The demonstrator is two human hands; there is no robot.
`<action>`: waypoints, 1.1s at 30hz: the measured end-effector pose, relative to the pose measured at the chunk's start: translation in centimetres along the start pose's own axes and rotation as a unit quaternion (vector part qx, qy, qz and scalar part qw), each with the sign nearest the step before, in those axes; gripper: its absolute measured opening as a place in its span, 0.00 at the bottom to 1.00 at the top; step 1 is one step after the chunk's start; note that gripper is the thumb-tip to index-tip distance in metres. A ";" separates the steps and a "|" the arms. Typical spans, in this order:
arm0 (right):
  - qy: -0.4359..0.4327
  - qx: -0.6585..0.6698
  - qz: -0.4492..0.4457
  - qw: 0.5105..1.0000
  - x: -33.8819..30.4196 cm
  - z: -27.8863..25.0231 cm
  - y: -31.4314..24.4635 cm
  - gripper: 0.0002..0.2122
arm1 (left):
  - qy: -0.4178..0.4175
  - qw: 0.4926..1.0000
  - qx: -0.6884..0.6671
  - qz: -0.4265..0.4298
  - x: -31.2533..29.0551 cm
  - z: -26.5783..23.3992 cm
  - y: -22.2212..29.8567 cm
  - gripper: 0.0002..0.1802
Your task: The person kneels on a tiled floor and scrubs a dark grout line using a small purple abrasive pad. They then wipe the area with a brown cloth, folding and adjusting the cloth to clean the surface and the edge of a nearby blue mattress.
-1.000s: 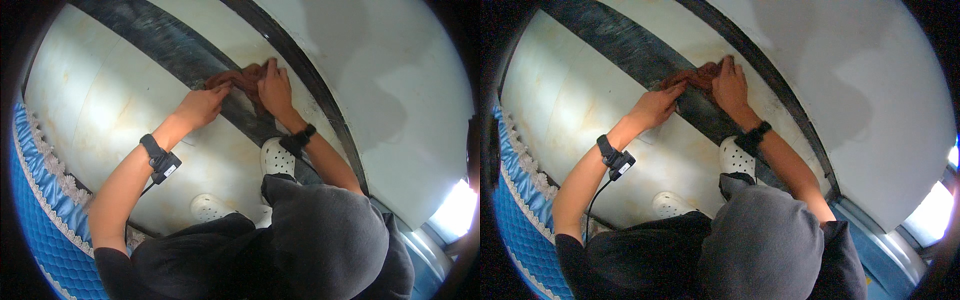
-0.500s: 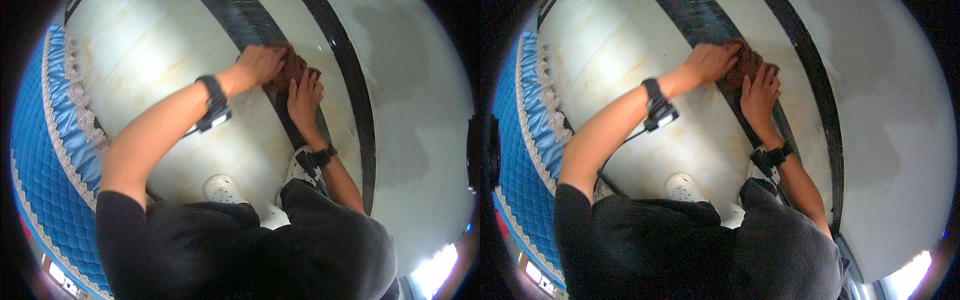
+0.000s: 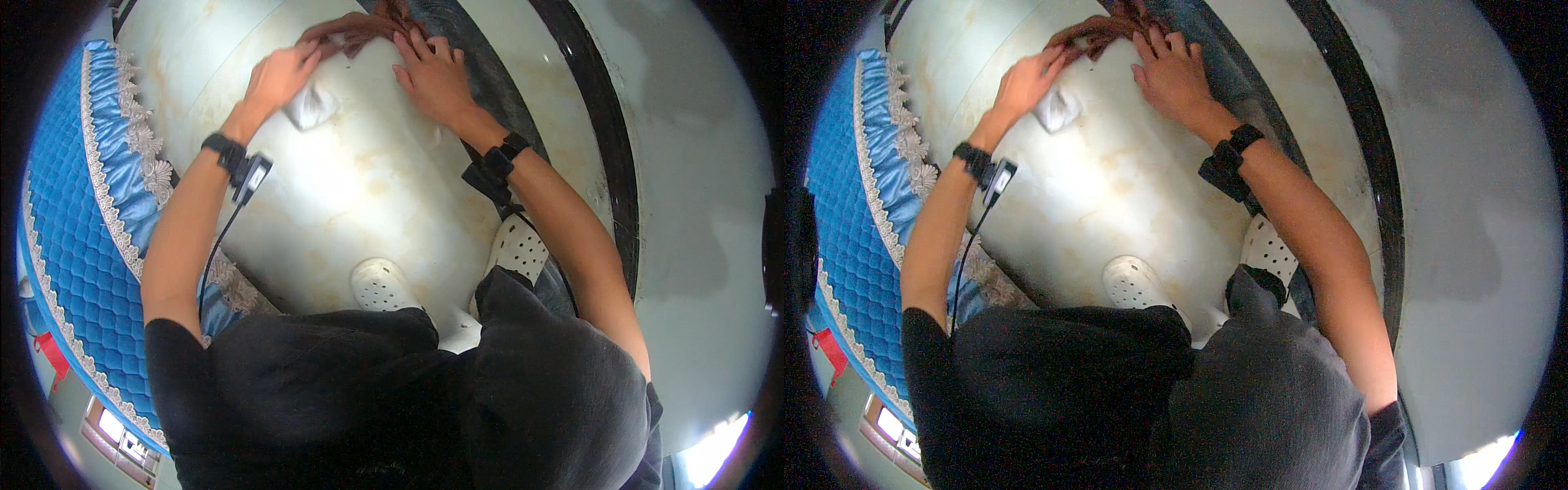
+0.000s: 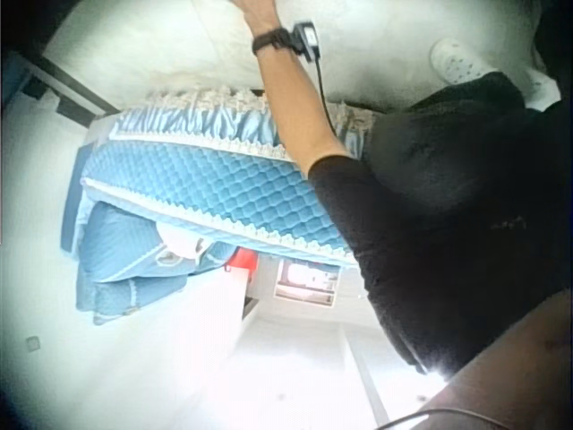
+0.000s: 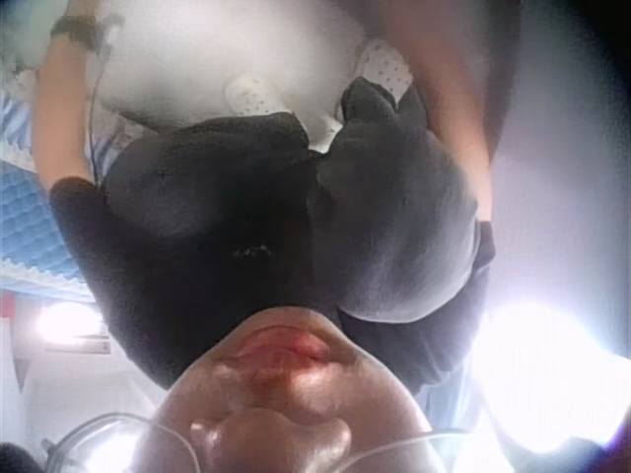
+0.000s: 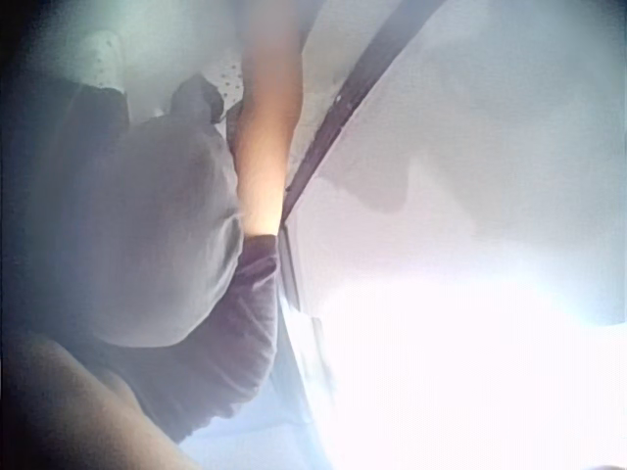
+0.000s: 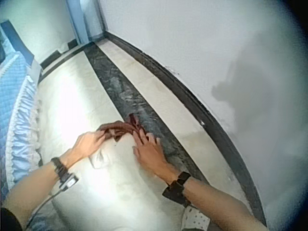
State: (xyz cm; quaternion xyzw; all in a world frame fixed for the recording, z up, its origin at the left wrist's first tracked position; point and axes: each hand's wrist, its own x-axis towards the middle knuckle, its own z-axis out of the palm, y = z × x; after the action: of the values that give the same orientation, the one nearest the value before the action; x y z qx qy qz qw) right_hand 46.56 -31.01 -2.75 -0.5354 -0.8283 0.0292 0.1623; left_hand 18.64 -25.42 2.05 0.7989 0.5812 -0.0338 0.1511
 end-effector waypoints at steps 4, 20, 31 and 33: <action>-0.030 0.034 -0.036 0.998 -1.0 -0.9 -0.4 0.23 | -0.005 0.996 -0.060 0.068 -8.0 2.0 1.6 0.24; -0.204 0.202 -0.151 0.946 -15.0 -8.8 -4.9 0.13 | -0.358 0.889 -0.168 0.230 -19.8 3.3 13.2 0.14; -0.216 0.257 0.020 0.942 -13.5 -11.4 1.3 0.10 | -0.273 0.929 -0.208 0.136 -15.0 0.6 10.2 0.19; -0.168 0.305 0.027 0.937 -12.4 -12.6 1.9 0.11 | -0.321 0.881 -0.338 0.075 -14.3 0.4 10.0 0.15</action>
State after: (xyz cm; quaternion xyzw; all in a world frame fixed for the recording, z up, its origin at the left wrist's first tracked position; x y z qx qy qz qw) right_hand 56.66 -42.93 5.79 -0.4694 -0.7801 0.3744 0.1759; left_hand 23.46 -41.49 6.96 0.6856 0.4157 -0.0784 0.5925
